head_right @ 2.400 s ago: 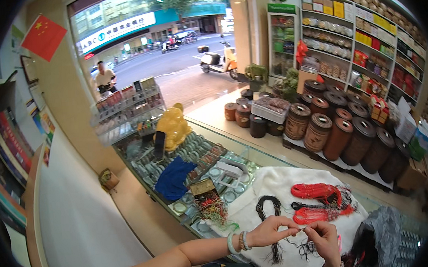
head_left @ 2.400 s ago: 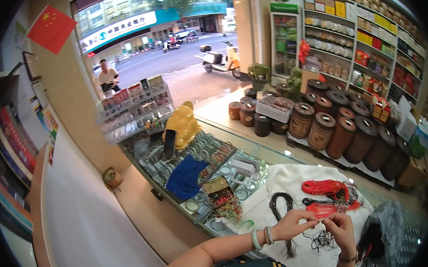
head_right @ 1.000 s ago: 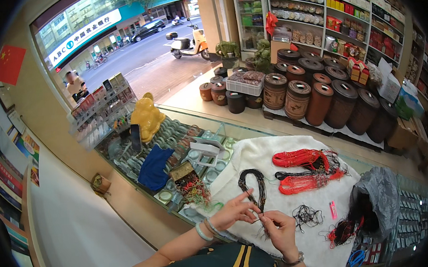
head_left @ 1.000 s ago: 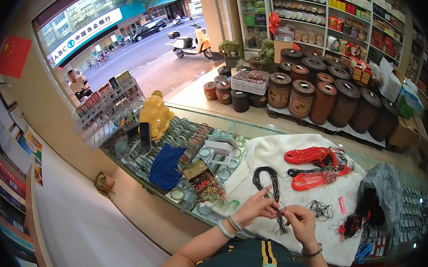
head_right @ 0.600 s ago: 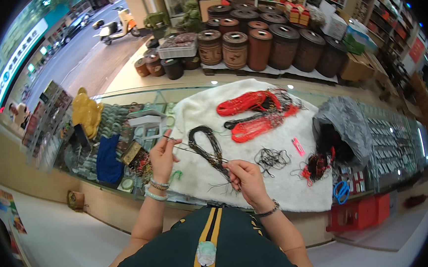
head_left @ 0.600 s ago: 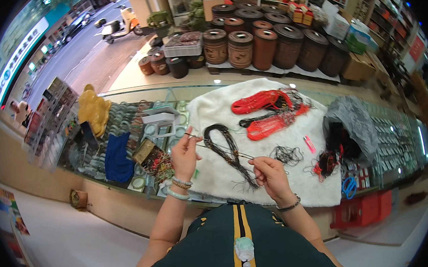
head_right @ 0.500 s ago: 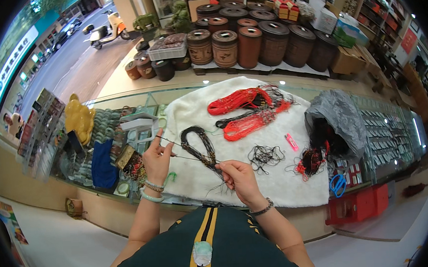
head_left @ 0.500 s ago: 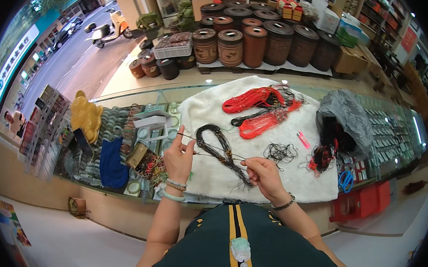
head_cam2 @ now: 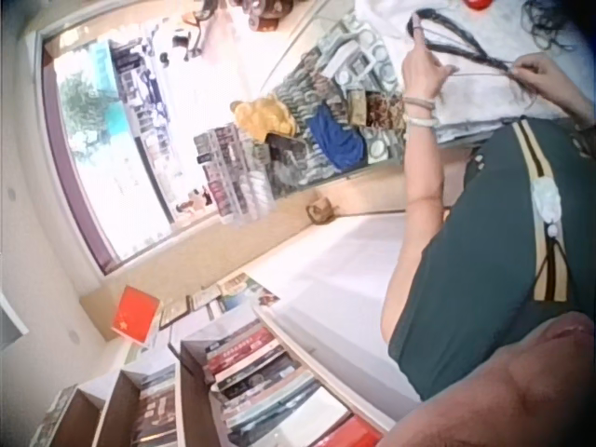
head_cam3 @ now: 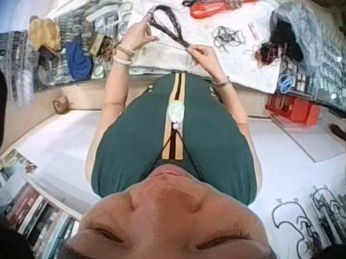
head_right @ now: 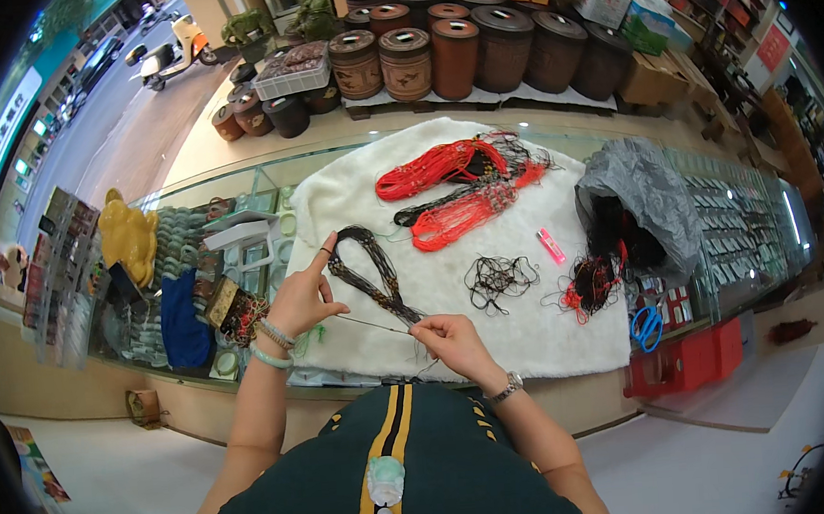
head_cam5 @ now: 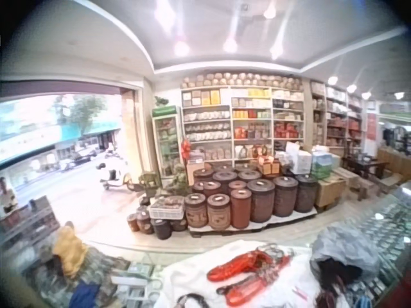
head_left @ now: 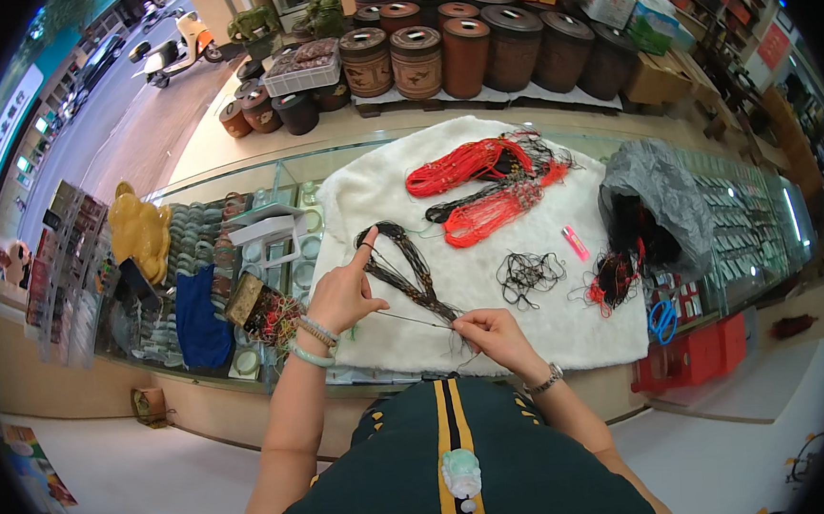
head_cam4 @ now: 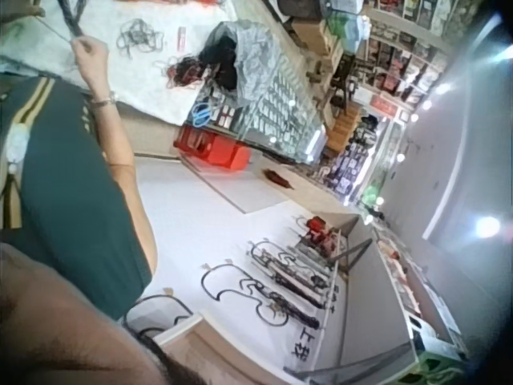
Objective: The person assembles a beaded necklace by threading black beads onto a string, cutting the string with scissors, and sealing the end with a lighter. The person repeats the process to add more beads and secure the necklace.
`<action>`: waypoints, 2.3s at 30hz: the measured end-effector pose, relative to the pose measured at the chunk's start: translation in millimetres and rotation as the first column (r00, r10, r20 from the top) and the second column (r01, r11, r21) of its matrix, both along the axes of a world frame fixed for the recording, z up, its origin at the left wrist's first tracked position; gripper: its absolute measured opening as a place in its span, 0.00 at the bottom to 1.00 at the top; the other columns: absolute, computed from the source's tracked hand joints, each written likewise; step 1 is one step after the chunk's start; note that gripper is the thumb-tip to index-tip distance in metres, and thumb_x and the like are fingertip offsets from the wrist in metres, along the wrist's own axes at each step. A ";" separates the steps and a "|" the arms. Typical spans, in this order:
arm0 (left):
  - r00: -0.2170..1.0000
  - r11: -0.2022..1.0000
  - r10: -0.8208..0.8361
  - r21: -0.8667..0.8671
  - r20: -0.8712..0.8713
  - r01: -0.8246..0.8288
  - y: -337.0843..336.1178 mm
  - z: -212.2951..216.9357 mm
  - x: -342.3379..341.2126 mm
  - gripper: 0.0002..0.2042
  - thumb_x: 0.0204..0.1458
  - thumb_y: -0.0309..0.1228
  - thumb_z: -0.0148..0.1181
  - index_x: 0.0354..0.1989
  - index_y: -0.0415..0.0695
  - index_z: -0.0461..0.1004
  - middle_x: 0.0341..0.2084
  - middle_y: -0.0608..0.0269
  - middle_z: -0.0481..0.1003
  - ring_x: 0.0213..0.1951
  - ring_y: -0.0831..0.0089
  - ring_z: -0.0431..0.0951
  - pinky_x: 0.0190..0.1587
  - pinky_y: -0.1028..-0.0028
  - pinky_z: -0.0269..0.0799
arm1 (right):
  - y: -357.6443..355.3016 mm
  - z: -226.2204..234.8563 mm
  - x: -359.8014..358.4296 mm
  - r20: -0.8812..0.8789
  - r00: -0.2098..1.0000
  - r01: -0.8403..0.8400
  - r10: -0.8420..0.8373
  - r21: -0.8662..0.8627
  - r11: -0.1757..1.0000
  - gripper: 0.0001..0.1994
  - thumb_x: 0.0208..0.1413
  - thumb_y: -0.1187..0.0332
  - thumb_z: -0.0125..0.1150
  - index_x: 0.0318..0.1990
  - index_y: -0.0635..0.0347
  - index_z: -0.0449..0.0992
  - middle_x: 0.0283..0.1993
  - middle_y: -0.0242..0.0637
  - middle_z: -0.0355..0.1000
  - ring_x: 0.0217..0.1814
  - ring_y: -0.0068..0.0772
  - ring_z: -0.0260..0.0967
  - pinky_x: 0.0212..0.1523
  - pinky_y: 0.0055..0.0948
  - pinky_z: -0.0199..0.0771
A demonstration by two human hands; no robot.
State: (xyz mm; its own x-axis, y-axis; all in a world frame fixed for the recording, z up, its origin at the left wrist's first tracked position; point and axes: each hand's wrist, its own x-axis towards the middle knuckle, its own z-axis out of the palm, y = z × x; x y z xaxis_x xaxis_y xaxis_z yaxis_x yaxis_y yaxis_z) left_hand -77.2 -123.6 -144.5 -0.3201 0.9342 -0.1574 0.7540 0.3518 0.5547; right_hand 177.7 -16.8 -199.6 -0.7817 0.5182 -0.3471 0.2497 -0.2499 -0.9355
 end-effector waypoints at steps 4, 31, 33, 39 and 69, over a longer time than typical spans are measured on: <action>0.986 0.979 -0.155 -0.141 -0.057 0.146 26.0 -9.6 -13.3 0.56 0.33 0.32 0.74 0.71 0.61 0.41 0.18 0.62 0.76 0.24 0.60 0.77 0.28 0.65 0.71 | 2.6 -13.5 0.7 0.068 0.996 -0.058 0.062 -0.064 0.996 0.11 0.58 0.66 0.60 0.34 0.67 0.78 0.22 0.26 0.70 0.21 0.13 0.64 0.23 0.18 0.65; 0.925 0.883 -0.380 -0.300 -0.007 0.360 96.4 -47.5 -77.0 0.51 0.28 0.35 0.77 0.68 0.53 0.55 0.19 0.58 0.75 0.28 0.57 0.77 0.32 0.63 0.72 | 18.2 -49.4 -43.1 0.332 0.940 -0.065 -0.080 0.402 0.913 0.10 0.50 0.65 0.62 0.29 0.63 0.79 0.19 0.41 0.73 0.21 0.39 0.72 0.26 0.34 0.69; 0.920 0.880 -0.391 -0.300 -0.016 0.368 96.8 -43.4 -76.0 0.52 0.28 0.34 0.77 0.68 0.54 0.54 0.19 0.58 0.75 0.28 0.57 0.77 0.32 0.63 0.72 | 19.0 -45.5 -43.3 0.335 0.939 -0.067 -0.081 0.408 0.910 0.10 0.49 0.64 0.62 0.29 0.63 0.80 0.19 0.40 0.73 0.21 0.38 0.71 0.26 0.33 0.69; 0.930 0.901 -0.367 -0.250 -0.007 0.354 83.4 -19.8 -65.7 0.51 0.31 0.34 0.76 0.69 0.53 0.52 0.17 0.62 0.73 0.22 0.63 0.75 0.28 0.67 0.70 | 14.1 -22.9 -33.6 0.193 0.981 -0.021 -0.015 0.185 0.982 0.11 0.53 0.64 0.63 0.37 0.64 0.81 0.17 0.29 0.70 0.19 0.18 0.63 0.24 0.24 0.64; 0.537 0.949 -0.210 0.302 0.817 -0.089 -28.2 45.8 105.4 0.09 0.54 0.23 0.60 0.42 0.33 0.78 0.33 0.61 0.78 0.31 0.80 0.77 0.35 0.81 0.74 | -37.2 97.6 26.8 -0.290 0.937 0.262 -0.195 0.217 0.940 0.09 0.57 0.72 0.61 0.42 0.69 0.79 0.18 0.16 0.58 0.21 0.06 0.48 0.20 0.15 0.47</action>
State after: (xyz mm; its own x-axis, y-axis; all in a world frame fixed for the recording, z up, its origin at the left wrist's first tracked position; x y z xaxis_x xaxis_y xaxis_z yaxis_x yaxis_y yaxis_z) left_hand 28.3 -151.8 -98.7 -0.1228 0.9908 -0.0567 -0.0912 0.0456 0.9948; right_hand 204.5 -54.0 -102.1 -0.6766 0.7362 0.0157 -0.0476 -0.0224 -0.9986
